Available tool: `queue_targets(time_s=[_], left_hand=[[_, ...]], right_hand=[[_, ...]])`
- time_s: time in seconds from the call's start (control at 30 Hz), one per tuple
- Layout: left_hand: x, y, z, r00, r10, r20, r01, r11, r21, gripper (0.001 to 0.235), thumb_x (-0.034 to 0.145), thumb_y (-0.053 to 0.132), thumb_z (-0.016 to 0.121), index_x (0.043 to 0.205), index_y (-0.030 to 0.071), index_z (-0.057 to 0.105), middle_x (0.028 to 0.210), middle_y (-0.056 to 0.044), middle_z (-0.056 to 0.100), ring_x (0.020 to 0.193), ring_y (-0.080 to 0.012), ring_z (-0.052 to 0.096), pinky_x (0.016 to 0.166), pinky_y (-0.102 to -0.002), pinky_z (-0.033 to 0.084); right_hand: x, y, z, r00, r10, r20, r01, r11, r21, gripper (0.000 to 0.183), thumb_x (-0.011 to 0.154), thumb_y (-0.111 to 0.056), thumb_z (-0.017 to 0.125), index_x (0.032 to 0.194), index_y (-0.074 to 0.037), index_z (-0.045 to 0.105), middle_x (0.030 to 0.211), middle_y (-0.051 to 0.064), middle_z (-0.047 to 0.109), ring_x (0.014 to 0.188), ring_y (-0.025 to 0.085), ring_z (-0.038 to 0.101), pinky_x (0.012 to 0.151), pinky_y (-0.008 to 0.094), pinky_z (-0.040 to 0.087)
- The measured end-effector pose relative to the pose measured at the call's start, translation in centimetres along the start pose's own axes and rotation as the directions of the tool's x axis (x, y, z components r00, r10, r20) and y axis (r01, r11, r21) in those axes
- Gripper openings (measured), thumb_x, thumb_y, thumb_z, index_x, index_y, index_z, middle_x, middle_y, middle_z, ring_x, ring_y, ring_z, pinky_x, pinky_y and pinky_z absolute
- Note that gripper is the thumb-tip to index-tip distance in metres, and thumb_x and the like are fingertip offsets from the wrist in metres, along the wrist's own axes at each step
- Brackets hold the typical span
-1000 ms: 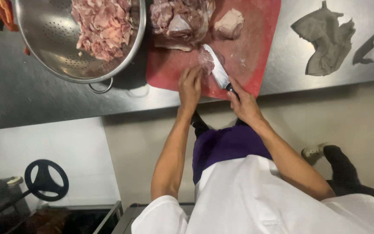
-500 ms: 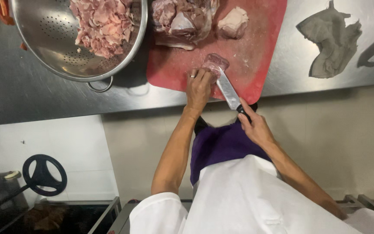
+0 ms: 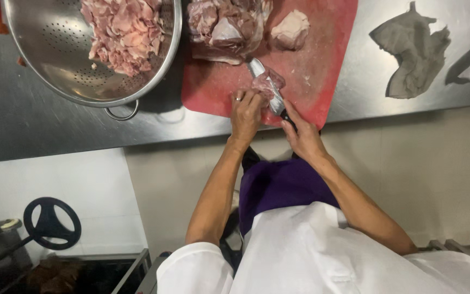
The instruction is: The person cuts raw meat into smaller pieces on a red cutting board using a knife. The cut pieces are placed into a metal colander. The person continues cutting and transferring meat throughout the clip.
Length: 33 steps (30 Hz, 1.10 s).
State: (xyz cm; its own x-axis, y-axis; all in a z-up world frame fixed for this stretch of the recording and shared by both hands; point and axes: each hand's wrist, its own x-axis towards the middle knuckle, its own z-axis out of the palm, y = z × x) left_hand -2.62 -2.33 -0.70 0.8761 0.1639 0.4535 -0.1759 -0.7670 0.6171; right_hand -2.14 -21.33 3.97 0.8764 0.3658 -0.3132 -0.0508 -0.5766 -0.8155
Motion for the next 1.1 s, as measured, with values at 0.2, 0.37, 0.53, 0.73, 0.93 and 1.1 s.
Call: queue_targets(time_s=[0.2,0.37,0.53,0.73,0.93,1.1], left_hand=[[0.1,-0.1,0.1,1.0,0.006,-0.021,-0.004,0.995,0.103,0.016,0.081,0.006,0.071,0.096,0.012,0.069,0.106,-0.001,0.069,0.1,-0.0271,0.059,0.091,-0.046,0.042],[-0.1,-0.7,0.8,1.0,0.006,-0.025,-0.002,0.989,0.145,0.009,0.085,0.009,0.07,0.093,0.012,0.066,0.101,0.0,0.066,0.104,-0.0256,0.059,0.097,-0.048,0.037],[-0.3,-0.8,0.7,1.0,0.022,0.003,-0.022,0.991,0.129,0.008,0.087,0.014,0.072,0.091,0.013,0.065,0.1,0.0,0.064,0.104,-0.0263,0.056,0.096,-0.05,0.035],[0.6,-0.8,0.8,1.0,-0.013,0.012,0.011,0.988,0.152,0.009,0.088,0.014,0.07,0.096,0.012,0.066,0.105,-0.002,0.065,0.105,-0.0277,0.056,0.097,-0.049,0.035],[2.2,0.6,-0.4,0.973,-0.225,-0.054,0.223,0.974,-0.04,0.024,0.092,0.02,0.072,0.109,0.007,0.063,0.107,-0.014,0.063,0.103,-0.0369,0.059,0.092,-0.052,0.042],[3.5,0.2,0.2,0.951,-0.274,0.145,0.256,0.957,0.134,0.049,0.079,0.02,0.08,0.12,0.001,0.06,0.109,-0.028,0.061,0.095,-0.0472,0.061,0.079,-0.055,0.05]], right_hand=[[-5.0,1.2,-0.3,0.991,0.11,0.071,-0.118,0.986,0.121,0.061,0.102,-0.014,0.058,0.16,-0.016,0.039,0.068,0.001,0.055,0.059,0.009,0.053,0.057,0.029,0.049],[-3.9,1.2,-0.2,0.991,0.094,0.099,-0.109,0.981,0.158,0.06,0.102,-0.013,0.057,0.16,-0.016,0.04,0.065,0.0,0.05,0.057,0.009,0.05,0.055,0.028,0.047],[-1.3,1.7,2.1,0.999,-0.039,-0.02,0.041,0.991,0.127,0.059,0.104,-0.012,0.061,0.16,-0.014,0.041,0.07,0.001,0.052,0.06,0.01,0.052,0.059,0.029,0.049],[-6.6,2.5,0.1,0.995,0.087,0.044,-0.088,0.996,0.024,0.059,0.101,-0.013,0.059,0.158,-0.019,0.042,0.063,0.009,0.055,0.055,0.017,0.054,0.055,0.034,0.05],[-8.3,2.1,-1.4,0.995,-0.096,0.0,0.092,0.961,-0.259,0.062,0.099,-0.017,0.065,0.157,-0.022,0.043,0.071,0.018,0.066,0.062,0.038,0.067,0.058,0.048,0.05],[-9.3,0.5,-2.4,0.987,-0.158,0.02,0.138,0.784,-0.605,0.059,0.098,-0.021,0.063,0.154,-0.031,0.046,0.085,0.021,0.066,0.065,0.042,0.066,0.058,0.054,0.052]])
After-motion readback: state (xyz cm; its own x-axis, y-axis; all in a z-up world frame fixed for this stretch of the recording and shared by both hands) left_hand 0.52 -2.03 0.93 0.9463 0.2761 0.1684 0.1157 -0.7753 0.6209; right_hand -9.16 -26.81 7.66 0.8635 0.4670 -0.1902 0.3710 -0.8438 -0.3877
